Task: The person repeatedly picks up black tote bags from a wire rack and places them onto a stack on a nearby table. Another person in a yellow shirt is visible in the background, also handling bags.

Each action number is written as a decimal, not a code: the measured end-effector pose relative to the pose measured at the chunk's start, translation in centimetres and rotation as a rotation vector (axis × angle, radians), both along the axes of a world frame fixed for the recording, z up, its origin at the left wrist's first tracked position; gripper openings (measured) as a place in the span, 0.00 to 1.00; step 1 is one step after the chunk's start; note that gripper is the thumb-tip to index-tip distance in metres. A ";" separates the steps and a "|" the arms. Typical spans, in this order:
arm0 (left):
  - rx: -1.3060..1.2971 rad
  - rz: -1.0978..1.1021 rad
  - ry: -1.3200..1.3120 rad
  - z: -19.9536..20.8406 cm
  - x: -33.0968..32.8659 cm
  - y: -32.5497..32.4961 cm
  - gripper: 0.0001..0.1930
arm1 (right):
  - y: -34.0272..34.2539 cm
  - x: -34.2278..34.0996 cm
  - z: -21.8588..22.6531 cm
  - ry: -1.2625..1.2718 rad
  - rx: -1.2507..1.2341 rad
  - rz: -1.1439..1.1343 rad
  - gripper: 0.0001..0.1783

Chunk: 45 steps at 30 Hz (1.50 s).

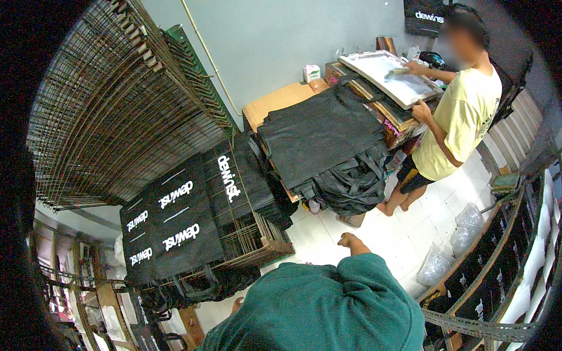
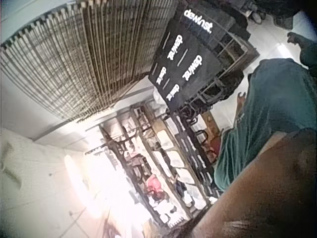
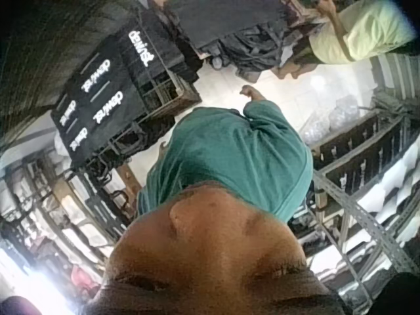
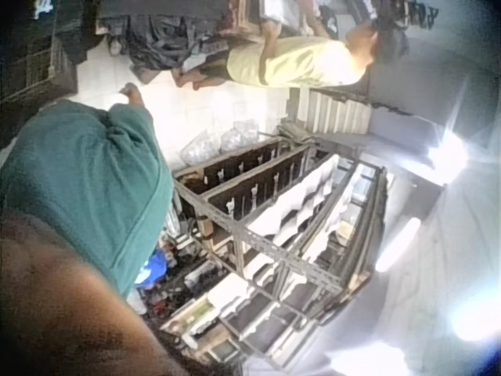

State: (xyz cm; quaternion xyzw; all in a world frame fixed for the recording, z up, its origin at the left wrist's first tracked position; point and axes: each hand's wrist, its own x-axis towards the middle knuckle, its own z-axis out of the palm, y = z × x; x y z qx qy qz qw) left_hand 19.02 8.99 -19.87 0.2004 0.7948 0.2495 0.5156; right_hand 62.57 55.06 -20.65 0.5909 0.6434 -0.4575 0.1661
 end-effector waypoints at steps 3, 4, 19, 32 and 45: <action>0.046 -0.045 0.010 0.4 -0.1 0.1 0.22 | 0.1 -1.1 0.9 0.034 -0.008 0.002 0.35; 0.067 -0.059 0.010 0.6 -0.1 0.2 0.22 | 0.1 -1.3 1.0 0.053 -0.013 -0.007 0.35; 0.122 -0.158 -0.052 -0.8 0.2 -2.0 0.17 | -0.5 -2.0 1.3 0.075 -0.049 -0.040 0.35; 0.065 0.104 0.089 -4.1 -0.9 -0.1 0.32 | -0.7 -2.7 5.0 0.013 -0.212 0.000 0.39; -0.131 0.258 0.113 -3.7 1.9 -3.0 0.32 | -0.9 -3.2 6.0 -0.168 -0.406 0.132 0.41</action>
